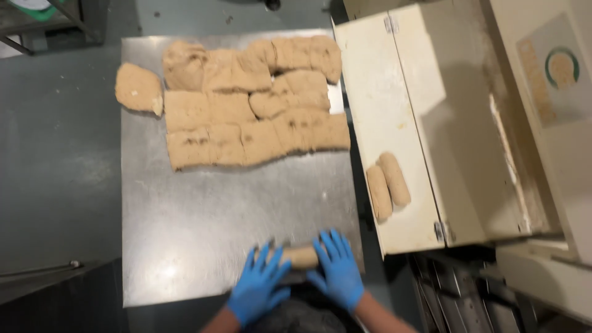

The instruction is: The recorder shapes pieces of dough into rolls, coats them with seeds, and places them onto a baking tray.

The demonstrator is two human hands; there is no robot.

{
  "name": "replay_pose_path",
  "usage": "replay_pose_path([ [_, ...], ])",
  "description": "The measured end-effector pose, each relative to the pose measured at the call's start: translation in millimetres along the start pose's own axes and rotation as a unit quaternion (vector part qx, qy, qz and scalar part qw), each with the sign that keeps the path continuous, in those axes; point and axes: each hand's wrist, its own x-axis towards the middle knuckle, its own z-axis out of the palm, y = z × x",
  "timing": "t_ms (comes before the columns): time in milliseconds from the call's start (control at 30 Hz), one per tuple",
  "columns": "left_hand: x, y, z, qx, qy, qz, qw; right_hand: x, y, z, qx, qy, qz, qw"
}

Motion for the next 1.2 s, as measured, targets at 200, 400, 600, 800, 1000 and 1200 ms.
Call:
replay_pose_path([
  [200,107,-29,-44,-0.002,0.027,-0.075,0.997,95,6,-35,-0.020,0.100,0.098,0.990],
  [400,158,-10,-61,0.045,-0.149,-0.038,0.987,37,19,-137,0.096,0.249,0.176,0.948],
  [600,155,18,-48,-0.504,-0.139,-0.244,0.817,-145,30,-193,0.019,0.263,0.293,0.919],
  [800,193,265,-122,-0.820,-0.256,-0.301,0.414,-333,29,-198,0.011,0.288,0.388,0.876],
  [1000,185,438,12,-0.884,-0.399,-0.089,0.229,-466,26,-229,0.091,0.294,0.452,0.837],
  [1200,264,610,54,-0.794,-0.440,-0.251,0.336,-594,32,-249,0.091,0.358,0.495,0.786],
])
